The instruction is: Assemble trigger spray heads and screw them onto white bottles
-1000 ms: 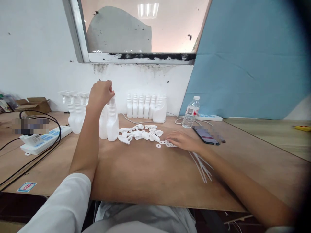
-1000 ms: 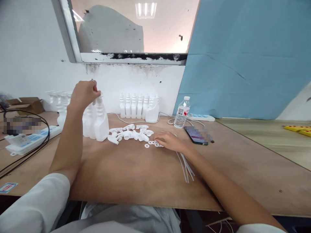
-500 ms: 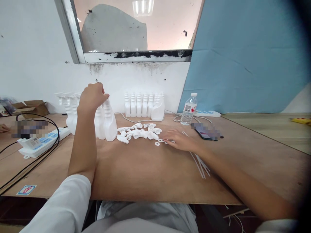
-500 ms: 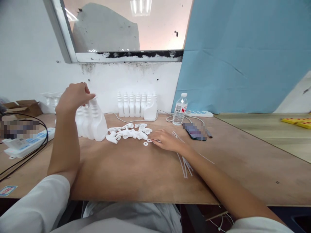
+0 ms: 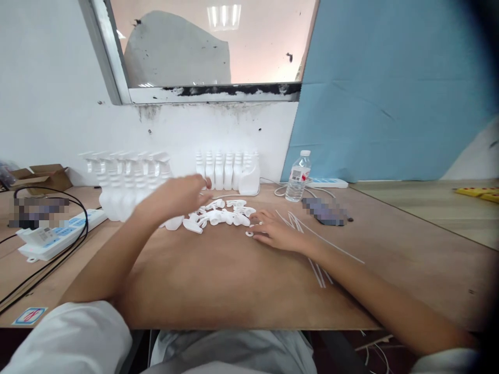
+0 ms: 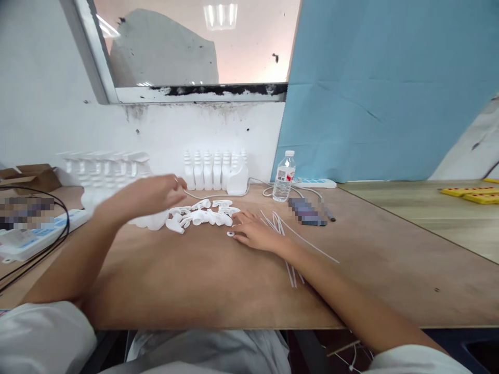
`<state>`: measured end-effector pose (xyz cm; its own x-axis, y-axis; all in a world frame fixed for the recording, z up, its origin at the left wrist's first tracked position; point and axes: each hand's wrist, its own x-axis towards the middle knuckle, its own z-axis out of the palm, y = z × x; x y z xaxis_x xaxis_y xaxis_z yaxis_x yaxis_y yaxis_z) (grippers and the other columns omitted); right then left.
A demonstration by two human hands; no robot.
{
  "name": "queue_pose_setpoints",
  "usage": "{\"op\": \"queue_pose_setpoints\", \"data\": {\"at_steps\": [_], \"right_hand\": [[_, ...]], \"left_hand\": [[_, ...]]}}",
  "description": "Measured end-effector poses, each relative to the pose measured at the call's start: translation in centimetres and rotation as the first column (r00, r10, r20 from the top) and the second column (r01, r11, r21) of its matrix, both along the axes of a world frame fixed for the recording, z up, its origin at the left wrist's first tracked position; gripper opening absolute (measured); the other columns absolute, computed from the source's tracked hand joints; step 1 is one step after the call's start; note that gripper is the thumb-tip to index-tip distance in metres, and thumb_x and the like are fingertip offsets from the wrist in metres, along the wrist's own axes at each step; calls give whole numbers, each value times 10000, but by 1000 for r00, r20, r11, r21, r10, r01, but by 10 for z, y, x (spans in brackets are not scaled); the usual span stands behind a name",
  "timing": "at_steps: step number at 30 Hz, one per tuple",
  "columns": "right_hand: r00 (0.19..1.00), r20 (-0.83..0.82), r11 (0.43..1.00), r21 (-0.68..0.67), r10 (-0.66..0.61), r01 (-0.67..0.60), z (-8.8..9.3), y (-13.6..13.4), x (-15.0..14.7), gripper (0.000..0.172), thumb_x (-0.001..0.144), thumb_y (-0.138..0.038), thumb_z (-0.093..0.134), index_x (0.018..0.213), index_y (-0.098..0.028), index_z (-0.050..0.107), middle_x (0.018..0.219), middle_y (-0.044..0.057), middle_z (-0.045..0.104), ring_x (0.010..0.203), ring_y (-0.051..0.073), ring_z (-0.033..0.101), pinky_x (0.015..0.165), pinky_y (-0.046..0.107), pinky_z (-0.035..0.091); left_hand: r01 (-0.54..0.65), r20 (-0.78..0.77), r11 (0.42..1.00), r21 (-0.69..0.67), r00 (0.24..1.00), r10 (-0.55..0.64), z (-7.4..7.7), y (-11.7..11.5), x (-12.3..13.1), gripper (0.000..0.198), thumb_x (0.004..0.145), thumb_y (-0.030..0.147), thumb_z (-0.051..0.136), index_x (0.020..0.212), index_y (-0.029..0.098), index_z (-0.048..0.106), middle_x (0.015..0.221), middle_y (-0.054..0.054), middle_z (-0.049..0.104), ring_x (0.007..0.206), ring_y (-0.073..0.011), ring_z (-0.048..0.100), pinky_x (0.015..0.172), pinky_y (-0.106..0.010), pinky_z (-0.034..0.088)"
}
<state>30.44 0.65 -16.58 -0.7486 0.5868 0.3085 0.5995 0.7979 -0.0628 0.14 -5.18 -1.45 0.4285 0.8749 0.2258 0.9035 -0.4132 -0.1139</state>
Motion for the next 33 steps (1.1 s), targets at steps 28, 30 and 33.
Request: {"op": "queue_pose_setpoints", "data": {"at_steps": [28,30,33], "right_hand": [[901,-373,939,331,221,-93,5,-17,-22,116,929,-166,533,919,-185,646,800,46,704,723,160,624,722,323,440],[871,-408,917,385,272,-106,7,-23,-25,103,924,-160,545,945,-190,641,781,41,708,686,151,623,712,324,462],[858,-373,880,443,353,-170,9,-31,-31,111,918,-137,548,962,-192,633,809,47,721,716,152,643,725,325,489]], "left_hand": [[674,890,660,-333,456,-16,-154,14,33,357,807,403,699,974,191,466,932,-42,612,828,-162,604,732,-283,480],[693,921,645,-323,387,47,-162,12,37,408,794,395,723,1001,189,439,914,-33,602,795,-140,591,712,-268,464],[706,937,649,-283,347,31,-168,11,39,458,788,369,741,1059,181,424,933,-41,609,801,-135,587,688,-253,436]]}}
